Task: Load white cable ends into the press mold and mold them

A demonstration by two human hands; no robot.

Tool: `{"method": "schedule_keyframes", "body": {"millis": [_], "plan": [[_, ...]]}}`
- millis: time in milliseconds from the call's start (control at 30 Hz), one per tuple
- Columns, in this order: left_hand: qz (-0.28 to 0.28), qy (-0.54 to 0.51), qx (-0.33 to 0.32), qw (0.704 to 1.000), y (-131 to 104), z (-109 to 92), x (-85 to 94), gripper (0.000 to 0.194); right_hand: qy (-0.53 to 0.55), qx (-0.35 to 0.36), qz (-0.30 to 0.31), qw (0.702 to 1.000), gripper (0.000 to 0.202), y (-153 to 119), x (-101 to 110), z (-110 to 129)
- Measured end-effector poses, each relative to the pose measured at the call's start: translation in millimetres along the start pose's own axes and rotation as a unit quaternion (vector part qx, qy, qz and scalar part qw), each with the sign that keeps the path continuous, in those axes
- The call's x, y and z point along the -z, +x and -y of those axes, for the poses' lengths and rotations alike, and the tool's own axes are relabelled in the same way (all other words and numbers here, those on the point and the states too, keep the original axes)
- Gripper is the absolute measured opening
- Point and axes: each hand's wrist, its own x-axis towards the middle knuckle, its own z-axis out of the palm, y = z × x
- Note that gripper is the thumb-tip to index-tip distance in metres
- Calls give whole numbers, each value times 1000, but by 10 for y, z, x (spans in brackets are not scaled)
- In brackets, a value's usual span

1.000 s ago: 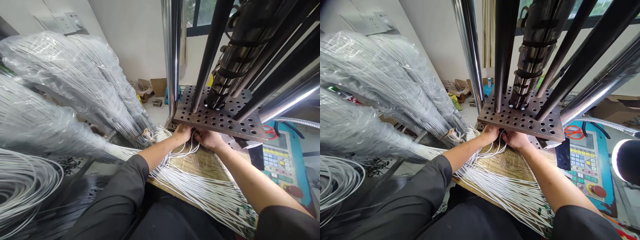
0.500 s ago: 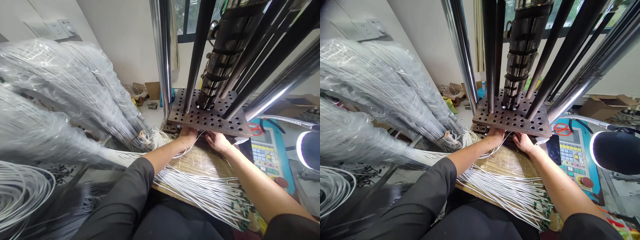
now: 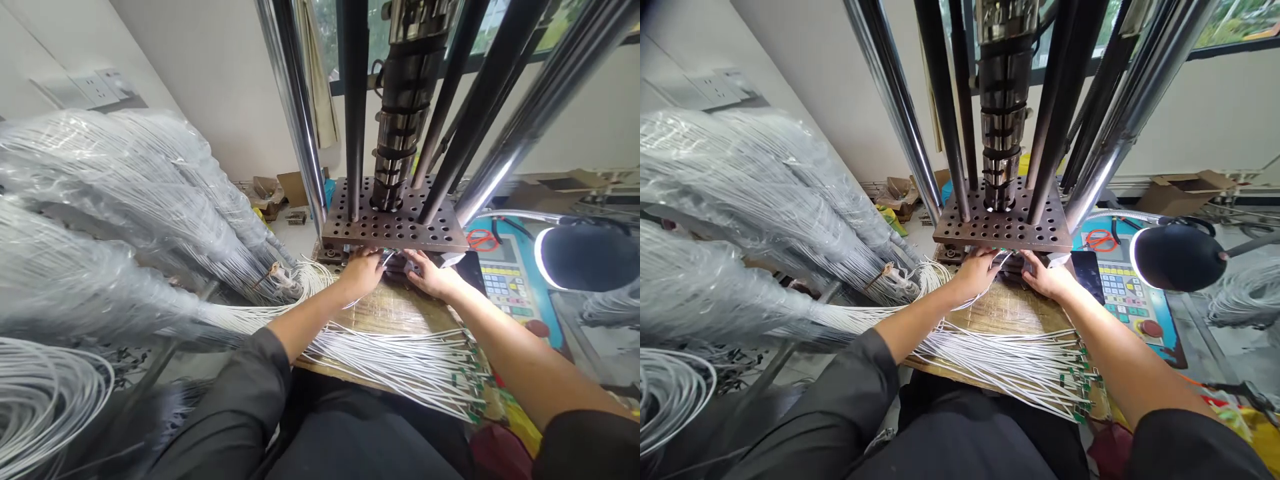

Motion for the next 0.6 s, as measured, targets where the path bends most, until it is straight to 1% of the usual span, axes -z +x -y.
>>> {"method": "schedule_keyframes", "body": {"millis": [67,133,167,200,233,300,333,367,400,433,467,500,567,600], "plan": [[16,-92,-2,996,-461,-42,216,46,-24,-28,9,999,68,-106,50,33],[67,-184,28,980,-1028,-57,347,43,-17,-38,30,999,69,-133,54,107],[108,-231,38,966,-1336,-52,362,40,-10,-38,35,999,68,-113,42,153],[141,-278,54,949,-1649,-37,341,39,-3,-37,34,999,66,-75,28,199],[167,-311,83,932,-1960,-10,289,36,1,-35,31,999,65,-24,18,241],[208,-353,150,900,-2533,87,124,39,2,-36,35,999,62,80,39,301],[219,-361,192,886,-2778,158,29,42,3,-42,42,998,62,110,79,316],[214,-364,238,875,-2986,241,-62,45,8,-54,50,997,63,109,141,321],[185,-359,284,870,-3151,332,-146,48,19,-68,54,996,65,64,223,322],[135,-345,326,870,-3271,427,-219,48,37,-83,48,995,68,-39,320,324],[69,-326,362,870,-3349,519,-283,46,63,-94,34,993,71,-207,423,331],[1,-309,389,868,-3386,602,-341,43,96,-102,9,990,73,-443,521,350],[-116,-289,410,857,-3363,722,-444,42,175,-116,-49,976,72,-1096,649,432],[-157,-288,406,853,-3318,756,-494,46,217,-160,-109,957,69,-1481,656,495]]}}
